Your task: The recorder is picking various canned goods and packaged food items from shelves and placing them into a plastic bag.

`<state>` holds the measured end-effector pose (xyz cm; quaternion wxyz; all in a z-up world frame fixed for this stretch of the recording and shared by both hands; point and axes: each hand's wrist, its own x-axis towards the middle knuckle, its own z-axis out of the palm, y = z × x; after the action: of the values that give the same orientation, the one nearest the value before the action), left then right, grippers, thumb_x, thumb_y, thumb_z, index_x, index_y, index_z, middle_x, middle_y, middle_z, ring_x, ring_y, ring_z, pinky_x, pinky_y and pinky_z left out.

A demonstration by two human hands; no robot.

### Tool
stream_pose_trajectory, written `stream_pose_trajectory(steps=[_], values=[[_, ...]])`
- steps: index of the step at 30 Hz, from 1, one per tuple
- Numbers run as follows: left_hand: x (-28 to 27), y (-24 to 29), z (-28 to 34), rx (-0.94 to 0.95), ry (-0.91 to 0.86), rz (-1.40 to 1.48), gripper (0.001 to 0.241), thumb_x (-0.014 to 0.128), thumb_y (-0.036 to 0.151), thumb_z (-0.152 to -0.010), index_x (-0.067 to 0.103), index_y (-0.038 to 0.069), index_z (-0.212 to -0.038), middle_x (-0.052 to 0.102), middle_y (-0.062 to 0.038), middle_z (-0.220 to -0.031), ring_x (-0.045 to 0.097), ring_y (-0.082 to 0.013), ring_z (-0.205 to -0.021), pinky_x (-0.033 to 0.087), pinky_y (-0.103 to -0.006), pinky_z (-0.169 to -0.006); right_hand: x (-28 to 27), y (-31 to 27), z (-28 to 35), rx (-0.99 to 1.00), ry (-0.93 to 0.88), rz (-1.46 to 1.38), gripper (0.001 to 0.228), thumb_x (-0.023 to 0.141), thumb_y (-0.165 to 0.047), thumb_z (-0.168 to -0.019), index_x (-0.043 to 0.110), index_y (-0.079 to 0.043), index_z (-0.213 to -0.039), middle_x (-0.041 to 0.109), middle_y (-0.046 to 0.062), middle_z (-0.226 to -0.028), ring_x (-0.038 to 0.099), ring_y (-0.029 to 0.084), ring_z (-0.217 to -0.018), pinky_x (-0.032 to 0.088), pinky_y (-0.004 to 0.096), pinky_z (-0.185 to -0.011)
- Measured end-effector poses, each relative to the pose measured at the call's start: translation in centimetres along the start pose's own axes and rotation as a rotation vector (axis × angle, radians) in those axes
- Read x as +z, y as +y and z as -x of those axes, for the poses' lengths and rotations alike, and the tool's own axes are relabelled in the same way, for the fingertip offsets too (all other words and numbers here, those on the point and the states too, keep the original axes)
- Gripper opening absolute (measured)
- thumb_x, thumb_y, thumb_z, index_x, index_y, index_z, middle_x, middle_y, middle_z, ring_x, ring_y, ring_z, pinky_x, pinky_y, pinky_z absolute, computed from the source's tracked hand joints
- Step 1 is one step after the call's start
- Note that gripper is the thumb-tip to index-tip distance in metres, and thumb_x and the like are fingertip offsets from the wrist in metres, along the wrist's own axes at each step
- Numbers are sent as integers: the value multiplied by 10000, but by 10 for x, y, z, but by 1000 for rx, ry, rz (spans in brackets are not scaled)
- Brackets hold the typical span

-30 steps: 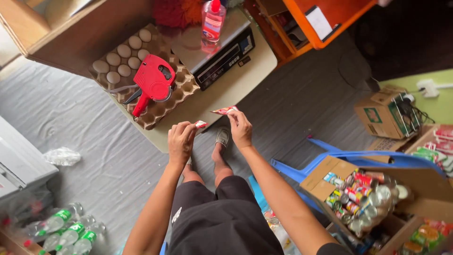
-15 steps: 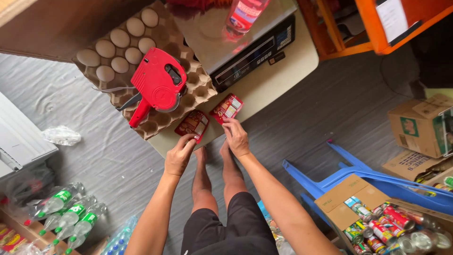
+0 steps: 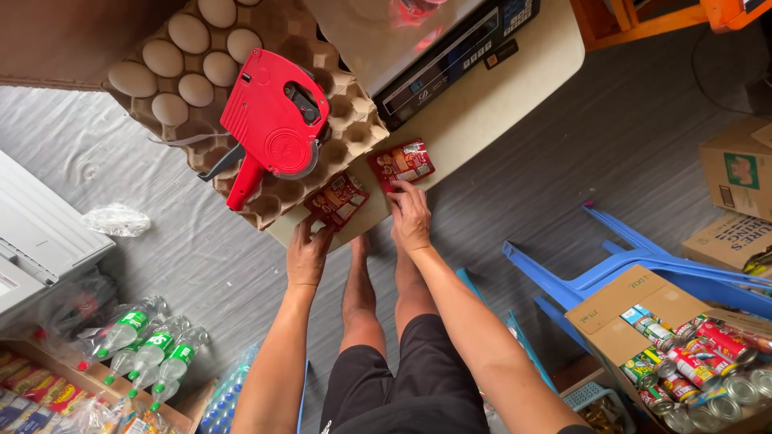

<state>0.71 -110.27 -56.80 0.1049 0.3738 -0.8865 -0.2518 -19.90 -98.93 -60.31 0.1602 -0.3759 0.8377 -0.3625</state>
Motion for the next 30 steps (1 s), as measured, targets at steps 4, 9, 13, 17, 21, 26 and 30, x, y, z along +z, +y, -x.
stream_pose_trajectory(steps=[4,9,13,17,21,26,30], values=[[2,0,1,-2,17,2,195,790,158,-852,777,180,-1045,620,-54,-1215,633,-290,-1049,556,-418,-802,4,-1,2,25,29,-13,193,768,3,-803,736,-54,-984,684,23,-1258,635,292,-1109,562,380,-914],[13,0,13,-155,54,153,179,789,107,-891,760,131,-1065,618,-82,-1312,635,-296,-1111,584,-401,-807,-3,4,10,-54,15,-56,227,744,18,-850,769,-26,-1071,658,53,-1386,625,292,-1196,547,365,-999],[16,5,23,-204,57,184,231,777,106,-906,762,139,-1134,599,-98,-1326,624,-319,-1157,583,-415,-863,-2,10,21,-57,16,-47,168,754,-13,-875,761,-30,-1043,652,57,-1408,630,283,-1210,547,357,-1013],[22,7,34,-220,78,156,287,771,114,-895,735,135,-1179,577,-121,-1355,585,-354,-1228,560,-440,-959,-7,8,26,-64,-17,-34,170,744,-19,-902,759,-10,-1071,643,78,-1411,623,300,-1229,535,372,-1028],[27,11,39,-370,72,233,268,781,130,-895,735,129,-1159,576,-113,-1359,589,-327,-1159,556,-420,-924,-12,4,31,-21,-9,-45,194,729,-15,-906,751,-12,-1098,659,86,-1376,605,302,-1266,527,382,-1038],[24,14,34,-401,98,256,217,775,121,-904,735,131,-1117,591,-87,-1322,594,-312,-1140,555,-406,-920,-13,1,26,94,76,-41,202,761,-36,-895,749,-39,-1096,671,67,-1229,601,273,-1155,529,380,-956],[29,10,34,-353,130,216,243,773,97,-877,727,115,-1115,599,-97,-1292,574,-335,-1164,539,-414,-924,-16,-5,20,185,65,-114,215,759,-50,-897,750,-70,-1111,665,46,-1156,602,244,-1067,532,348,-807]])
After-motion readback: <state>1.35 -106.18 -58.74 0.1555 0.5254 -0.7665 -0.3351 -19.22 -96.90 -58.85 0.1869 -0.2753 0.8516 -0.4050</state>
